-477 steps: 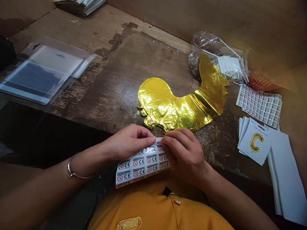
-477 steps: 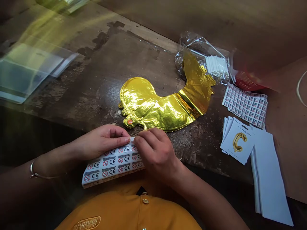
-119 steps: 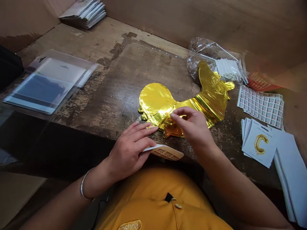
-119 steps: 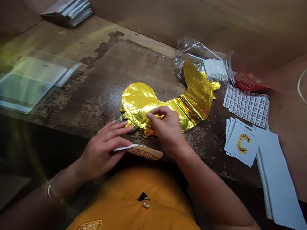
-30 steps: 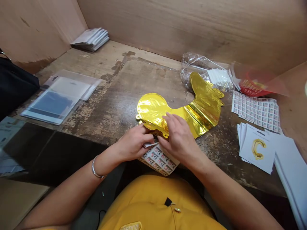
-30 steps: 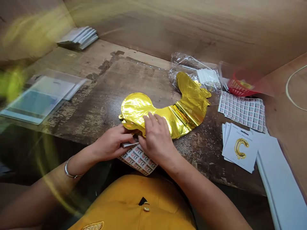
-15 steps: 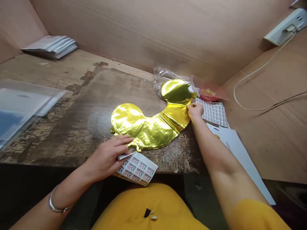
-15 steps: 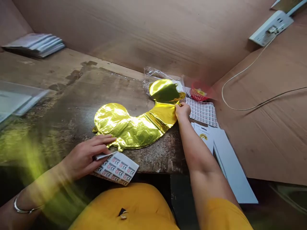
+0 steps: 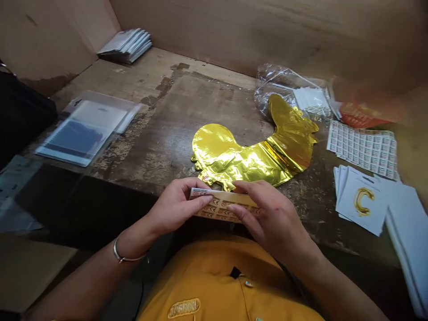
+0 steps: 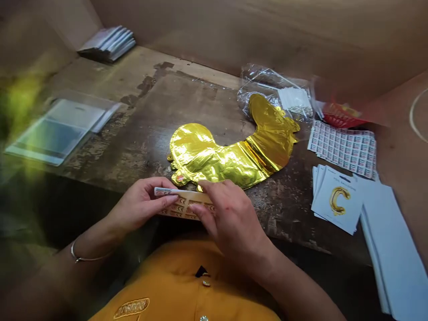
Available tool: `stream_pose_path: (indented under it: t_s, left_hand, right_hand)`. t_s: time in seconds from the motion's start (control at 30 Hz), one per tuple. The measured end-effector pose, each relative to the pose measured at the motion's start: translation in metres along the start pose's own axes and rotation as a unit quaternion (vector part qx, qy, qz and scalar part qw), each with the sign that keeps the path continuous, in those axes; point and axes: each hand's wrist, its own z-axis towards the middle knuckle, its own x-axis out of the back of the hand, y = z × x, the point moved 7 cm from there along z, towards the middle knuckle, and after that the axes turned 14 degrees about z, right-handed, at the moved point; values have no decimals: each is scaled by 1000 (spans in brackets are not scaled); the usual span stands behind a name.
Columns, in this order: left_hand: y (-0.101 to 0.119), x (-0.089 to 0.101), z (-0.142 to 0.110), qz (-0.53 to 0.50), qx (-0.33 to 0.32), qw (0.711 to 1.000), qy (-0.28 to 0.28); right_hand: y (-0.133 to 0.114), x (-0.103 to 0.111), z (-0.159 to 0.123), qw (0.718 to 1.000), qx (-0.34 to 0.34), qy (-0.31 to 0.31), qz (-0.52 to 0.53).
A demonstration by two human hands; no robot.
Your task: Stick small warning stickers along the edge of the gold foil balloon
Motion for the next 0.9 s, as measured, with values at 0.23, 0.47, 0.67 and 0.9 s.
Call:
stream_pose_path:
  t_s: [0.23, 0.47, 0.67, 0.9]
  left_hand:
    - [-15, -20, -17, -119, 79, 990, -17]
    - [-7, -20, -18, -25, -5, 999, 38]
    - [-1, -18, -19, 48, -61, 995, 63]
    - [-6, -21, -19, 100, -73, 990, 62]
  right_hand:
    - [37, -19, -4, 974, -161, -86, 135]
    - [-4, -21, 9, 998, 1, -14, 54]
    - [3, -40, 14, 993, -50, -35, 100]
    - [6, -37, 13, 990, -64, -14, 122]
